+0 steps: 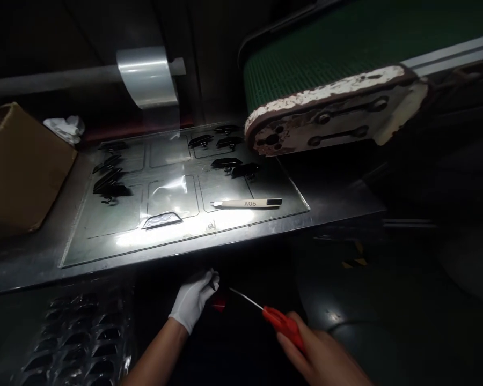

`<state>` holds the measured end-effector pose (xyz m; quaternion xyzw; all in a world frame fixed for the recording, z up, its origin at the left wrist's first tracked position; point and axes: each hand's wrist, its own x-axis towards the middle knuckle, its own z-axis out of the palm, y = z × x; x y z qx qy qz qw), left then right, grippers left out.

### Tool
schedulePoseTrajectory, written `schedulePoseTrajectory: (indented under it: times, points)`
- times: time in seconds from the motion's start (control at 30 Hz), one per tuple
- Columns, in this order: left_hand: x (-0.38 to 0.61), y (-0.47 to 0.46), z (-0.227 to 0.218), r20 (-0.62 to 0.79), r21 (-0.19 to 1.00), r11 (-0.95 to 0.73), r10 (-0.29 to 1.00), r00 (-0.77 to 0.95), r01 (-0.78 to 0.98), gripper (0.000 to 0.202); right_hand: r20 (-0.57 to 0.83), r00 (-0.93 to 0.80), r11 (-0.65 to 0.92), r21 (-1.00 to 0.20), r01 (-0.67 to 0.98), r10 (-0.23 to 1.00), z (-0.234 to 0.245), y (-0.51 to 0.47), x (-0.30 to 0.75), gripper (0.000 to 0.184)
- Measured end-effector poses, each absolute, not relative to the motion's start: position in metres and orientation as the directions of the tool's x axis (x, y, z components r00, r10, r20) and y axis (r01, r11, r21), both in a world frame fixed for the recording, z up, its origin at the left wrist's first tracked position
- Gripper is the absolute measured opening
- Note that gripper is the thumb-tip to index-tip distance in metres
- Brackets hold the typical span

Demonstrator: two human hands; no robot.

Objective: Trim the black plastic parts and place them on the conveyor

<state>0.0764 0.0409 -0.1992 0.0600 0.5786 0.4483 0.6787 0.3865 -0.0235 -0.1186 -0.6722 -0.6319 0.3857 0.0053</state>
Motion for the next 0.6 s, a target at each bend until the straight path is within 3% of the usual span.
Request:
schedulePoseTrajectory:
  times: [0.07, 0.33, 0.43, 0.6]
  points:
    - [0.072, 0.040, -0.210, -0.732, 0.625, 0.602, 0.673, -0.105, -0.497, 0.022, -0.581, -0.156, -0.185, -0.484, 0.855, 0.799, -0.121, -0.012, 0.376, 0.051]
    - [0.046, 0.042, -0.227, -0.717, 0.696, 0.697, 0.687, -0.117, -0.170, 0.013, -0.616, -0.185, -0.121, -0.420, 0.899, 0.766, -0.102, 0.043, 0.380, 0.046]
    - [0.042, 0.049, -0.230, -0.728, 0.683, 0.701, 0.677, -0.112, -0.204, 0.013, -0.631, -0.199, -0.123, -0.429, 0.895, 0.750, -0.100, 0.052, 0.380, 0.046]
    - [0.036, 0.060, -0.220, -0.746, 0.623, 0.626, 0.655, -0.117, -0.469, 0.022, -0.589, -0.266, -0.178, -0.587, 0.790, 0.763, -0.085, 0.039, 0.365, 0.040]
